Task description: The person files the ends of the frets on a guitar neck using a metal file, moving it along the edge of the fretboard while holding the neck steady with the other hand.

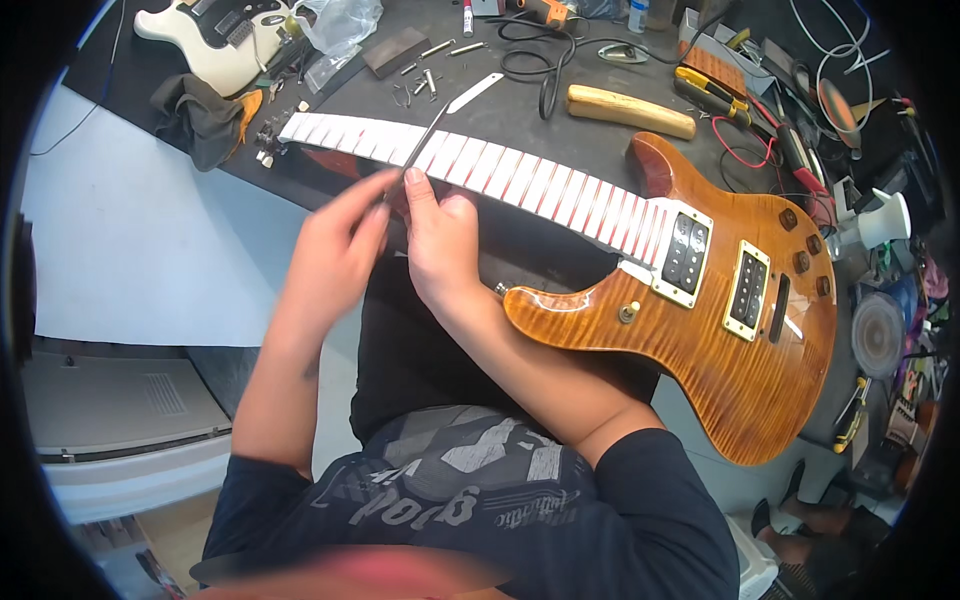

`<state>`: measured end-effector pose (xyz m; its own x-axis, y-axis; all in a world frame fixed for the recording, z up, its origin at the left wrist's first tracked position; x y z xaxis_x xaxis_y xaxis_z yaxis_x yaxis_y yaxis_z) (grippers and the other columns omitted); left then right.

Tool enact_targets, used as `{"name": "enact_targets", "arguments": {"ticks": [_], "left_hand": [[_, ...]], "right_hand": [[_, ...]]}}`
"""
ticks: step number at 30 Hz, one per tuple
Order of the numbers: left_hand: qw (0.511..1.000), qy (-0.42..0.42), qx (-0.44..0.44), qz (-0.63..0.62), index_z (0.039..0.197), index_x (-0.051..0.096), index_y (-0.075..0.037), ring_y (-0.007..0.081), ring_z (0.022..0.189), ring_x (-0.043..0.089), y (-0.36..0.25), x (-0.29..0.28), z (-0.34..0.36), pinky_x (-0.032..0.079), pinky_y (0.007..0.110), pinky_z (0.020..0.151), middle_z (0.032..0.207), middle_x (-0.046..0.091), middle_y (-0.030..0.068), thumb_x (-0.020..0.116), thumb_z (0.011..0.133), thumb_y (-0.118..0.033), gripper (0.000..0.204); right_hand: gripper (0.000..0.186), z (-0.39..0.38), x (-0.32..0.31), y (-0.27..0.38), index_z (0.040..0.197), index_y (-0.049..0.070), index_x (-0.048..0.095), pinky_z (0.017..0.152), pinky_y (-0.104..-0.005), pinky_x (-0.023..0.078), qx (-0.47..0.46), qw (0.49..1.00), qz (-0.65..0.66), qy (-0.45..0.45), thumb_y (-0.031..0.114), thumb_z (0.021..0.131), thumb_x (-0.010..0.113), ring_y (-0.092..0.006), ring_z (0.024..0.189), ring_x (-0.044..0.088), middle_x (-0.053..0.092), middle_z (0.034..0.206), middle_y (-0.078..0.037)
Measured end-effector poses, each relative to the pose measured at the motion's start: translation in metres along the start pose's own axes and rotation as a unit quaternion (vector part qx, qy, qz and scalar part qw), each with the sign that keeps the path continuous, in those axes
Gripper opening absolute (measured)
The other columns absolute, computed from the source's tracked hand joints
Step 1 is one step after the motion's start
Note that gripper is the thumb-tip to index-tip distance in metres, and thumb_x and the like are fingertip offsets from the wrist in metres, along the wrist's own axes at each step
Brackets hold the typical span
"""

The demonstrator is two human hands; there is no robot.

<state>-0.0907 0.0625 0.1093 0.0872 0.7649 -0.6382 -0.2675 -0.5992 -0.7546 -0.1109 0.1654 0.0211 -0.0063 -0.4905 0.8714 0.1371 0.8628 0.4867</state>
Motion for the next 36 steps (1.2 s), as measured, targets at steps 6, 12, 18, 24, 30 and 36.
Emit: {"name": "enact_targets", "arguments": {"ticks": [6, 12, 18, 24, 30, 36], "left_hand": [[0.999, -0.026, -0.022, 0.028, 0.138, 0.07, 0.002, 0.0406, 0.095, 0.08, -0.003, -0.01, -0.057, 0.06, 0.042, 0.083, 0.107, 0.076, 0.0319, 0.061, 0.105, -0.003, 0.034], [0.999, 0.001, -0.006, 0.044, 0.146, 0.068, 0.002, 0.0115, 0.075, 0.064, -0.012, 0.002, 0.019, 0.055, 0.032, 0.075, 0.087, 0.072, 0.0105, 0.062, 0.107, -0.002, 0.04], [0.999, -0.014, -0.024, 0.036, 0.142, 0.068, 0.003, 0.0385, 0.084, 0.079, -0.007, -0.01, -0.06, 0.059, 0.038, 0.08, 0.106, 0.078, 0.029, 0.061, 0.104, 0.0, 0.038], [0.999, 0.014, -0.006, 0.041, 0.146, 0.068, 0.003, 0.0111, 0.074, 0.062, -0.011, -0.001, 0.02, 0.053, 0.03, 0.072, 0.081, 0.068, 0.0074, 0.061, 0.107, -0.003, 0.039], [0.996, 0.01, -0.073, 0.056, 0.142, 0.068, 0.004, 0.0379, 0.087, 0.079, -0.008, -0.008, -0.055, 0.059, 0.039, 0.083, 0.104, 0.079, 0.0288, 0.061, 0.105, 0.0, 0.038], [0.998, 0.029, -0.053, 0.029, 0.142, 0.068, 0.004, 0.0302, 0.087, 0.079, -0.013, -0.004, 0.03, 0.059, 0.038, 0.083, 0.103, 0.078, 0.0288, 0.061, 0.106, -0.006, 0.038]], "right_hand": [[0.029, 0.004, -0.007, -0.001, 0.124, -0.004, 0.07, 0.094, -0.0338, 0.058, -0.029, 1.0, -0.01, 0.002, 0.022, 0.117, 0.061, -0.0151, 0.102, 0.071, 0.075, 0.111, -0.008], [0.027, 0.001, 0.001, 0.0, 0.123, -0.004, 0.069, 0.093, -0.0335, 0.058, -0.007, 1.0, 0.006, 0.026, 0.021, 0.118, 0.06, -0.0146, 0.101, 0.071, 0.074, 0.113, -0.008], [0.022, 0.006, -0.012, -0.006, 0.131, 0.005, 0.064, 0.098, -0.0394, 0.058, -0.014, 1.0, 0.0, 0.008, 0.019, 0.115, 0.063, -0.0174, 0.106, 0.071, 0.073, 0.116, -0.006], [0.031, 0.0, 0.001, -0.001, 0.125, -0.005, 0.069, 0.095, -0.0364, 0.058, -0.002, 1.0, 0.004, 0.019, 0.024, 0.118, 0.06, -0.0161, 0.102, 0.071, 0.075, 0.113, -0.011], [0.025, 0.009, -0.02, -0.011, 0.134, 0.005, 0.065, 0.1, -0.0403, 0.057, 0.005, 1.0, -0.023, 0.02, 0.021, 0.116, 0.062, -0.0181, 0.107, 0.071, 0.073, 0.118, -0.006], [0.039, -0.003, 0.01, 0.003, 0.127, -0.009, 0.067, 0.094, -0.0358, 0.059, 0.007, 1.0, -0.002, 0.004, 0.028, 0.118, 0.058, -0.0153, 0.096, 0.071, 0.076, 0.12, -0.013]]}}
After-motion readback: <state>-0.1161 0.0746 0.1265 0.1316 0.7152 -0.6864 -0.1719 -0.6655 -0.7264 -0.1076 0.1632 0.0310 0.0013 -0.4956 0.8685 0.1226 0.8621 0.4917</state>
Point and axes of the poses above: each hand's wrist, its own z-axis towards the middle knuckle, its own x-axis out of the palm, y = z × x, the point moved 7 cm from there along z, towards the middle knuckle
